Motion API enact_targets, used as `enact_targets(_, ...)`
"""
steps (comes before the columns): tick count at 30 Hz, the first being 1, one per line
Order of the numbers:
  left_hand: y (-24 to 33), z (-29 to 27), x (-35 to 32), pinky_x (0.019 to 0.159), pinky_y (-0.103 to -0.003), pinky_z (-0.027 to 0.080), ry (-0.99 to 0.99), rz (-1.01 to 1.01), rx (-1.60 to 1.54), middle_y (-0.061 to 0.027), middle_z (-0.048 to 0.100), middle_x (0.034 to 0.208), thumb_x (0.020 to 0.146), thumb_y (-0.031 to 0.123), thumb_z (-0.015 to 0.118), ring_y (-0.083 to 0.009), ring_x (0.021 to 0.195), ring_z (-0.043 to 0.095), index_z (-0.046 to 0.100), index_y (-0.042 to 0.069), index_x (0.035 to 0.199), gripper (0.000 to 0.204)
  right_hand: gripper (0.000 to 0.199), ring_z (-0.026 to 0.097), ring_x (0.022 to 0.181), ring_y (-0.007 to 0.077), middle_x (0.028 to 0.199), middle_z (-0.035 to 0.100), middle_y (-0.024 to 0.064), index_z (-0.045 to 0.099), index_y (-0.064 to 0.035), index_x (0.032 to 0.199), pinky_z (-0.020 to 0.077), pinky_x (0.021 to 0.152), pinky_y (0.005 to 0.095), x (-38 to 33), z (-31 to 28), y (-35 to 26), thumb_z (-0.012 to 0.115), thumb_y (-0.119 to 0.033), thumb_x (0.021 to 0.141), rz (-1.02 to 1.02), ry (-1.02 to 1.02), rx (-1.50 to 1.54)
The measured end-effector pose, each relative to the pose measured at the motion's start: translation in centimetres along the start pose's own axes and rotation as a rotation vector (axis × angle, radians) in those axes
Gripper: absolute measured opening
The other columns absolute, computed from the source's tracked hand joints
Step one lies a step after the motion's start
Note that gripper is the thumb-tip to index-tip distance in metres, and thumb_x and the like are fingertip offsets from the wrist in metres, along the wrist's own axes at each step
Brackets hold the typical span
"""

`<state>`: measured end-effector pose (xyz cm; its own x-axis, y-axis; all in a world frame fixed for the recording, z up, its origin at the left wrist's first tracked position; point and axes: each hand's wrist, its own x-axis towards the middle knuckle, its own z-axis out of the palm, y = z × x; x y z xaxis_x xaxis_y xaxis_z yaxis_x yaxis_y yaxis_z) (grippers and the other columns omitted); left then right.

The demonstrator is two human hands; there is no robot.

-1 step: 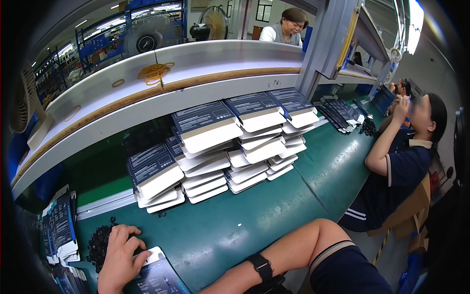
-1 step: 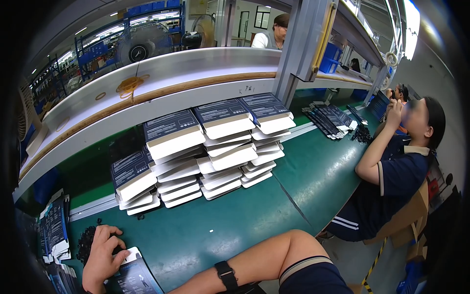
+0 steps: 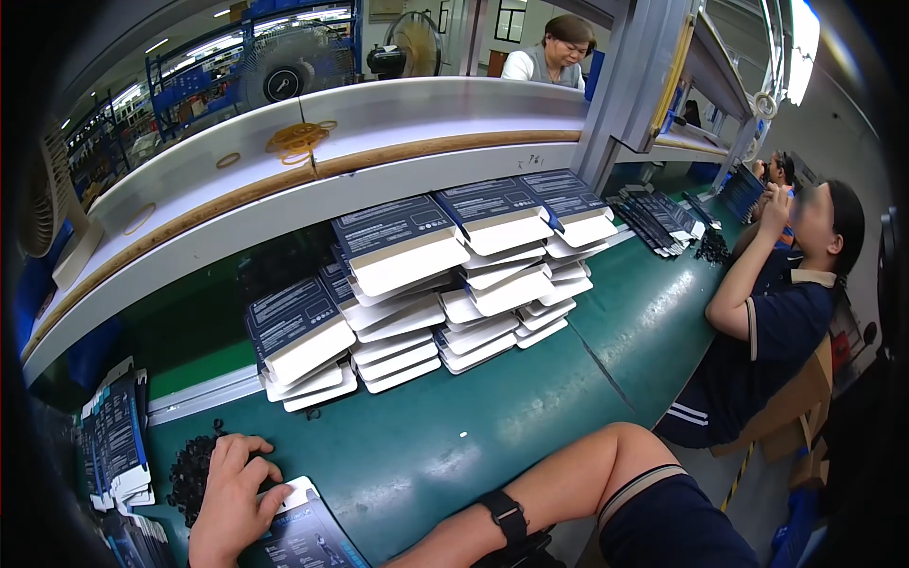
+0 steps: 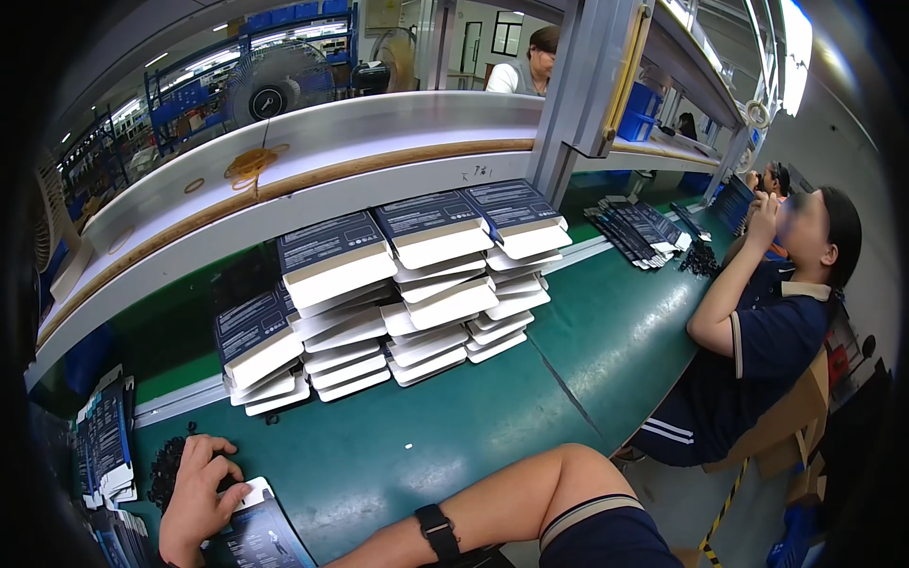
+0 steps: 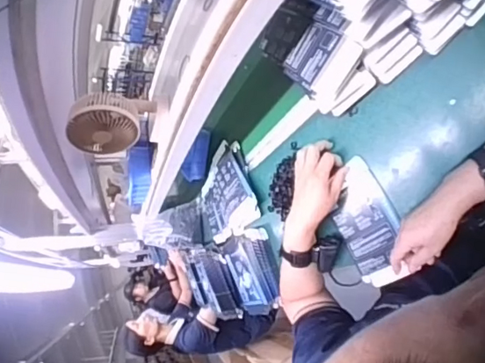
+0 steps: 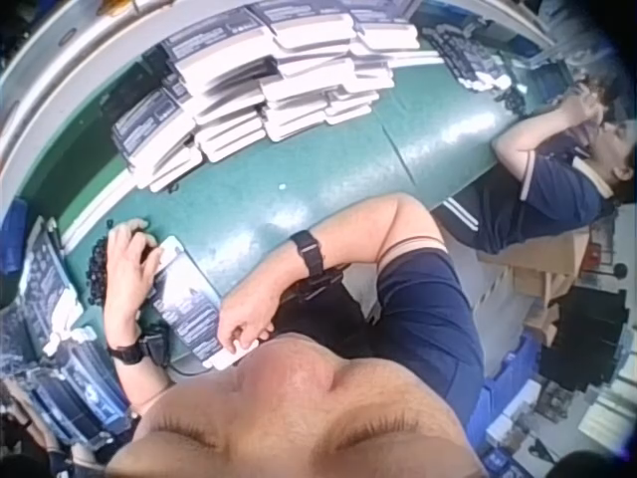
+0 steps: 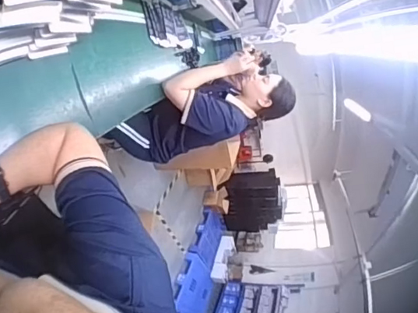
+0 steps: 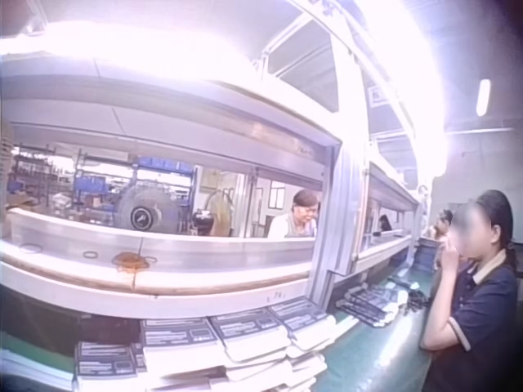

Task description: Packaging electronic components and retail boxes on a production line.

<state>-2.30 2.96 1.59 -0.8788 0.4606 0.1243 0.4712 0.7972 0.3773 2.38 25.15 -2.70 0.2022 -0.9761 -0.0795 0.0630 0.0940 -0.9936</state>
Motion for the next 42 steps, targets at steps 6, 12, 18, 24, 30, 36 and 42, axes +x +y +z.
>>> enact_targets(6,-0.10,0.00,-0.04,0.097,-0.044,0.040,-0.005,0.001,0.008,-0.0140,0.055,0.112,0.068,0.009,0.079,-0.0350,0.113,0.047,0.061,0.002,0.083,0.025,0.024,0.068,0.063,0.0181,0.082,0.067,0.0129,0.061,0.0005,0.115,0.0561,0.054,0.0310,0.09,-0.03,-0.01,0.056,-0.008,0.092,-0.002,0.001,-0.004)
enact_targets(12,0.13,-0.13,0.03,0.097,-0.044,0.040,-0.017,-0.013,0.014,-0.0142,0.054,0.113,0.068,0.010,0.080,-0.0352,0.113,0.047,0.061,0.002,0.083,0.025,0.024,0.068,0.063,0.0180,0.081,0.067,0.0132,0.061,0.0007,0.114,0.0561,0.054,0.0315,-0.03,-0.07,-0.15,0.056,-0.008,0.092,-0.020,0.008,-0.031)
enact_targets(18,0.22,0.04,-0.02,0.096,-0.043,0.040,-0.002,-0.012,0.012,-0.0145,0.054,0.112,0.067,0.008,0.079,-0.0354,0.111,0.048,0.060,0.002,0.082,0.025,0.024,0.068,0.062,0.0179,0.080,0.068,0.0135,0.062,0.0007,0.114,0.0560,0.053,0.0316,0.08,0.02,-0.03,0.056,-0.008,0.092,-0.031,0.014,-0.037)
enact_targets(24,0.21,-0.09,-0.03,0.098,-0.044,0.040,-0.026,-0.031,0.012,-0.0143,0.054,0.114,0.069,0.010,0.080,-0.0352,0.114,0.047,0.061,0.002,0.083,0.025,0.023,0.068,0.062,0.0180,0.081,0.068,0.0136,0.062,0.0009,0.113,0.0561,0.053,0.0316,0.04,0.06,0.13,0.056,-0.007,0.092,-0.047,0.020,-0.038)
enact_targets(30,0.18,-0.16,0.01,0.098,-0.044,0.039,-0.028,-0.035,0.001,-0.0145,0.054,0.114,0.068,0.009,0.080,-0.0356,0.115,0.046,0.061,0.002,0.083,0.025,0.023,0.067,0.062,0.0183,0.081,0.068,0.0139,0.062,0.0013,0.113,0.0560,0.053,0.0318,0.09,0.02,0.10,0.057,-0.008,0.092,-0.058,0.022,-0.050)
enact_targets(36,0.21,-0.08,-0.02,0.098,-0.043,0.039,-0.025,-0.040,-0.002,-0.0146,0.054,0.114,0.068,0.009,0.079,-0.0356,0.115,0.046,0.061,0.002,0.083,0.025,0.023,0.067,0.061,0.0185,0.080,0.068,0.0138,0.062,0.0015,0.112,0.0552,0.053,0.0321,0.09,0.05,0.25,0.057,-0.008,0.092,-0.074,0.027,-0.056)
enact_targets(42,0.22,-0.09,-0.02,0.098,-0.043,0.040,-0.023,-0.038,-0.004,-0.0145,0.054,0.114,0.068,0.009,0.079,-0.0354,0.114,0.046,0.061,0.002,0.083,0.024,0.023,0.067,0.061,0.0184,0.079,0.068,0.0136,0.063,0.0014,0.112,0.0547,0.053,0.0319,0.30,0.25,0.74,0.057,-0.008,0.092,-0.093,0.036,-0.068)
